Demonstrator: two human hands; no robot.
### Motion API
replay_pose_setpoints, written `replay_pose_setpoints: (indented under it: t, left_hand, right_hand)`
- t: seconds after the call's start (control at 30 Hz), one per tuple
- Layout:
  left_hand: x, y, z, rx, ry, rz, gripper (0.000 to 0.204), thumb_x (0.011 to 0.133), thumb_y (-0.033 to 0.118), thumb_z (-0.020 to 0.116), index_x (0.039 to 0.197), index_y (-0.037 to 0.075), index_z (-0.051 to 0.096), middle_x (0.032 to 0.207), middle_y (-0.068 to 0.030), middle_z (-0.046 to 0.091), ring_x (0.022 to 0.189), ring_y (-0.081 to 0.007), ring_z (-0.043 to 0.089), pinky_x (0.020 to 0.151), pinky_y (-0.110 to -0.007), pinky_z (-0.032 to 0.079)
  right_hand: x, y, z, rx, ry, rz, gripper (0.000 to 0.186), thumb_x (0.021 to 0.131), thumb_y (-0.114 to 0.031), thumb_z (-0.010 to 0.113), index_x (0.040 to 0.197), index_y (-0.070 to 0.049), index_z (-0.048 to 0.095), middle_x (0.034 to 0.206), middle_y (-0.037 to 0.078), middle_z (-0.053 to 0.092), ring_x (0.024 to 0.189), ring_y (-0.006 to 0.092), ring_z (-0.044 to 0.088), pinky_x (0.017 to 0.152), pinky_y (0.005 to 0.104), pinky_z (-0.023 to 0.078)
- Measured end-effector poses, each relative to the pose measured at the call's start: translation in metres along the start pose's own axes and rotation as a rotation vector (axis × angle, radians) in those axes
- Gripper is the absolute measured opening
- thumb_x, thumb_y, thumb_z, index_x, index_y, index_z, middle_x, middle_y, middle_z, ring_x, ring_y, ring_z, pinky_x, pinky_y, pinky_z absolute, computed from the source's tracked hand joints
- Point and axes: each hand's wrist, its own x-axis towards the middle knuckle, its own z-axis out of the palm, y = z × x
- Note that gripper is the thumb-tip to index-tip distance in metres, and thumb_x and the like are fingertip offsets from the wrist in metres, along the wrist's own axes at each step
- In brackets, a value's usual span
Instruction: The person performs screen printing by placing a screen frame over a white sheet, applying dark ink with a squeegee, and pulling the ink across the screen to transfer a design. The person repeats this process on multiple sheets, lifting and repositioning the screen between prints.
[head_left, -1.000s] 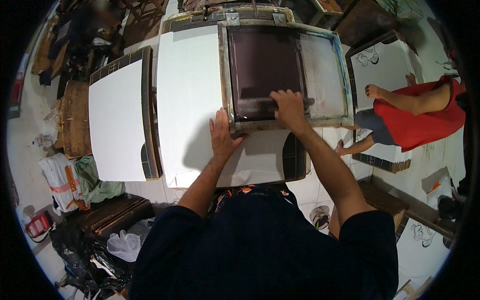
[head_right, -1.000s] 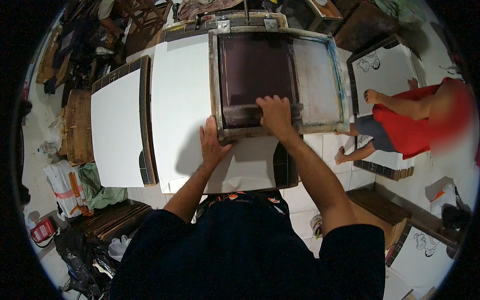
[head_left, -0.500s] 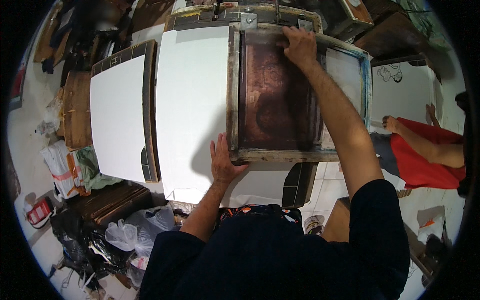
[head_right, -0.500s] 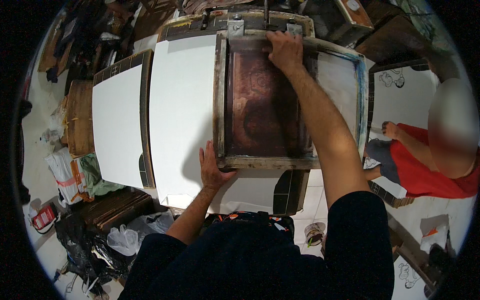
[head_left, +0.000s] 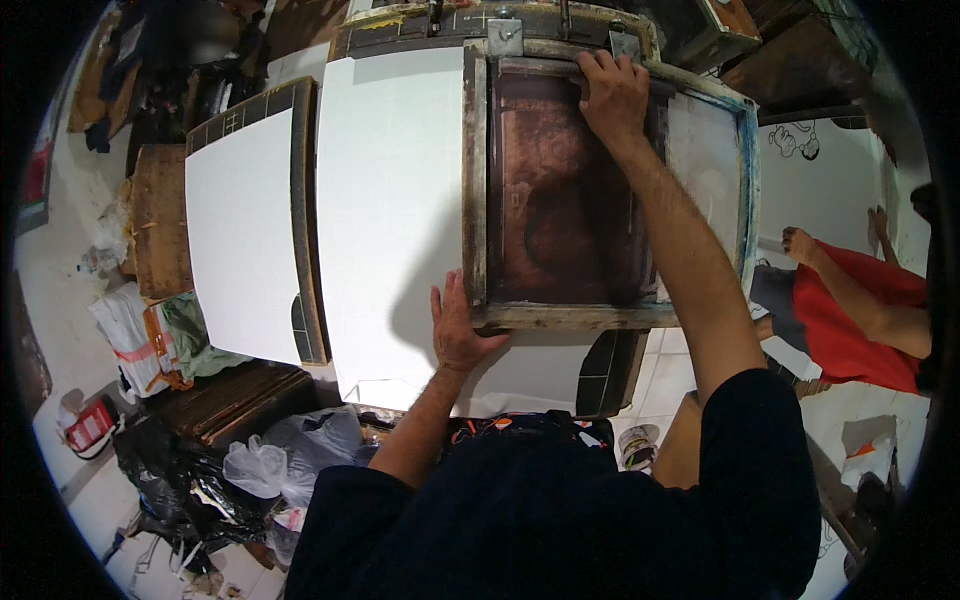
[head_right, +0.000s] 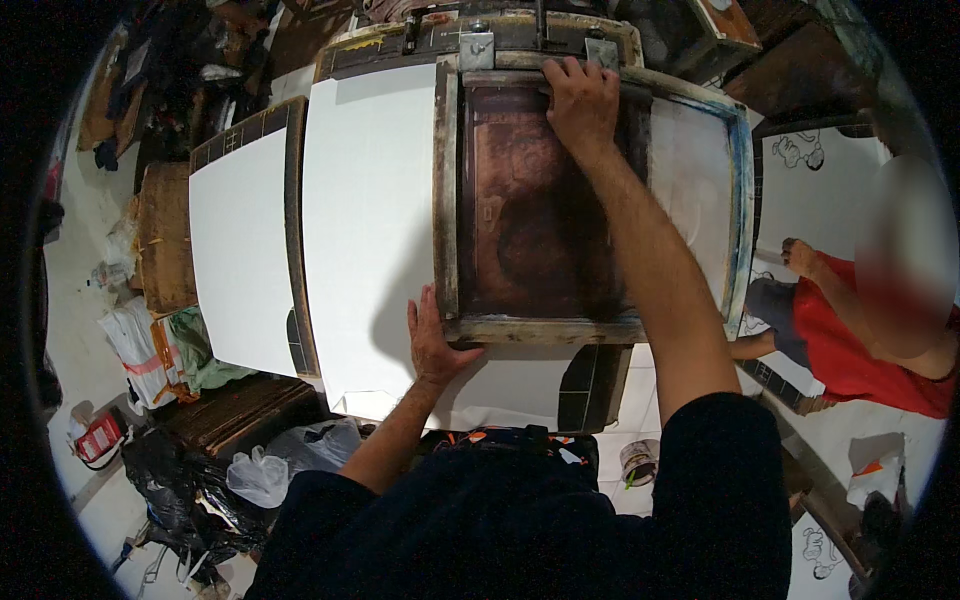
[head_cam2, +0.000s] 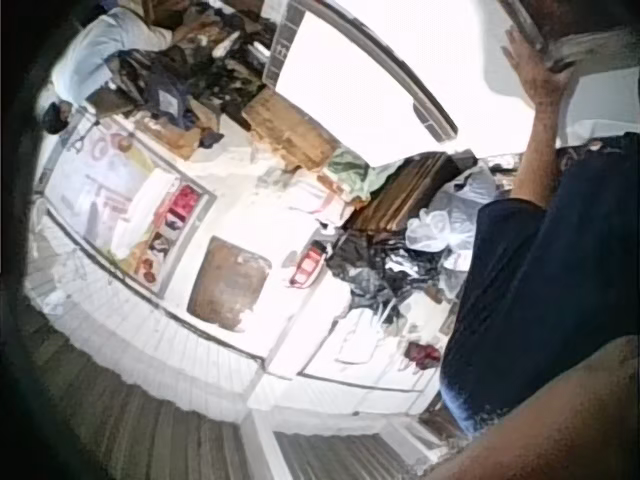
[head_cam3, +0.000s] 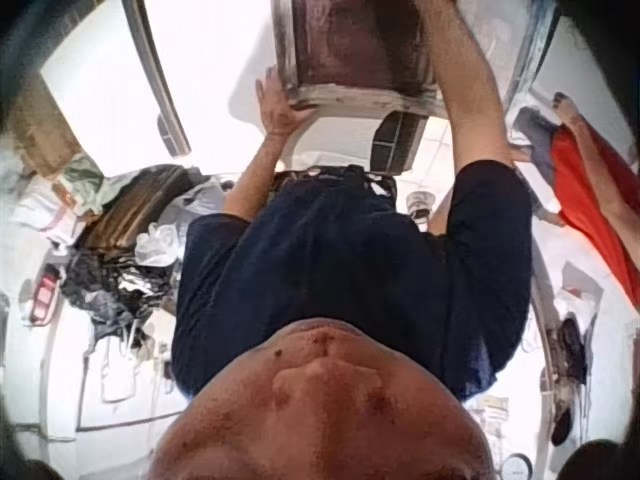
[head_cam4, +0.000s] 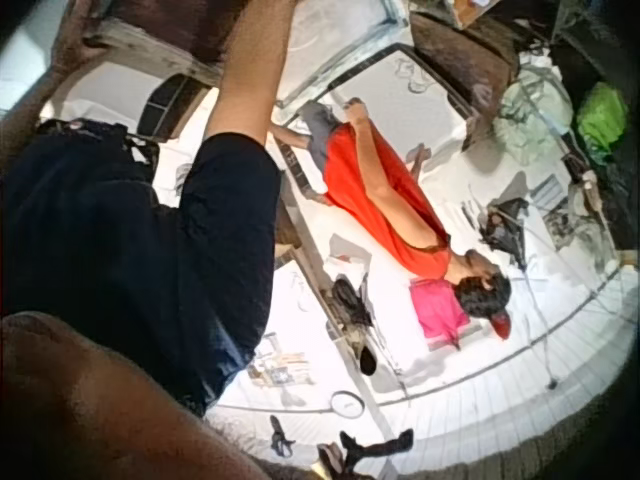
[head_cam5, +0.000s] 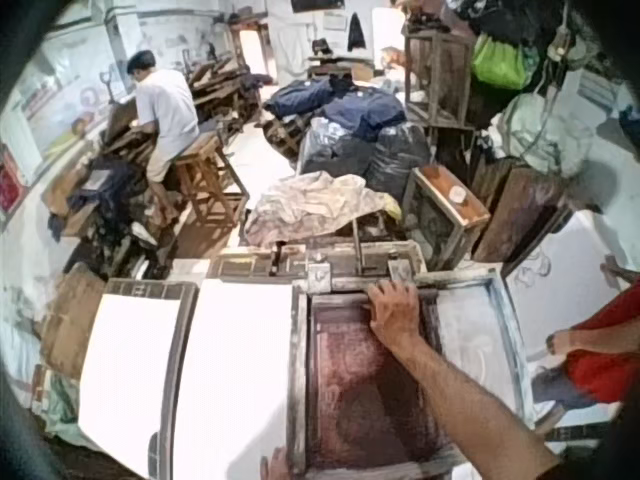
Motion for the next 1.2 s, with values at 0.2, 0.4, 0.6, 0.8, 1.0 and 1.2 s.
replay_pose_setpoints:
  t: [0.2,0.4,0.6,0.8,1.0,1.2]
  left_hand:
    - [0.002,0.0,0.001,0.029,0.024,0.035,0.136,0.056,0.042,0.098,0.158,-0.008,0.022,0.159,-0.0258,0.039,0.153,-0.041,0.033,0.125,-0.063,0.02]
    - [0.0,-0.002,0.002,0.008,0.064,0.076,0.134,0.059,0.044,0.096,0.158,-0.008,0.023,0.157,-0.029,0.039,0.152,-0.0423,0.033,0.124,-0.063,0.021]
    - [-0.001,-0.005,0.004,-0.035,0.087,0.102,0.124,0.066,0.033,0.093,0.159,-0.008,0.021,0.16,-0.0288,0.035,0.153,-0.0415,0.031,0.126,-0.06,0.018]
    - [0.0,0.003,0.0,-0.043,0.078,0.033,0.113,0.071,0.017,0.088,0.159,-0.006,0.022,0.156,-0.0283,0.042,0.15,-0.0414,0.036,0.126,-0.061,0.016]
    - [0.002,0.017,-0.015,-0.511,0.035,-0.135,0.107,0.075,0.006,0.084,0.162,-0.002,0.022,0.144,-0.0255,0.058,0.132,-0.0425,0.059,0.126,-0.062,0.014]
    - [0.003,0.021,-0.021,-0.534,0.043,-0.149,0.103,0.078,0.003,0.081,0.162,-0.002,0.021,0.138,-0.026,0.062,0.128,-0.041,0.063,0.126,-0.06,0.017]
  right_hand:
    - [-0.026,-0.011,-0.008,-0.029,-0.115,0.025,0.059,0.067,-0.017,0.088,0.121,-0.021,0.066,0.111,0.001,0.066,0.106,0.026,0.063,0.09,0.0462,0.047]
    - [-0.161,-0.072,-0.101,0.09,-0.262,0.084,0.058,0.061,-0.013,0.086,0.115,-0.018,0.063,0.11,0.005,0.06,0.11,0.0291,0.058,0.094,0.0468,0.043]
    - [-0.266,-0.121,-0.159,0.154,-0.324,0.141,0.061,0.057,-0.01,0.087,0.112,-0.018,0.062,0.108,0.004,0.058,0.106,0.0282,0.055,0.097,0.0482,0.041]
    - [-0.258,-0.119,-0.155,0.147,-0.241,0.141,0.052,0.063,-0.006,0.085,0.11,-0.016,0.065,0.104,0.003,0.061,0.104,0.0277,0.058,0.101,0.0479,0.04]
    - [-0.209,-0.097,-0.171,0.229,-0.309,0.114,0.046,0.069,-0.007,0.082,0.111,-0.015,0.066,0.103,0.004,0.065,0.102,0.0277,0.06,0.095,0.0449,0.042]
    - [-0.207,-0.102,-0.179,0.264,-0.483,0.111,0.05,0.067,-0.006,0.083,0.113,-0.014,0.067,0.104,0.005,0.066,0.104,0.0277,0.06,0.093,0.046,0.043]
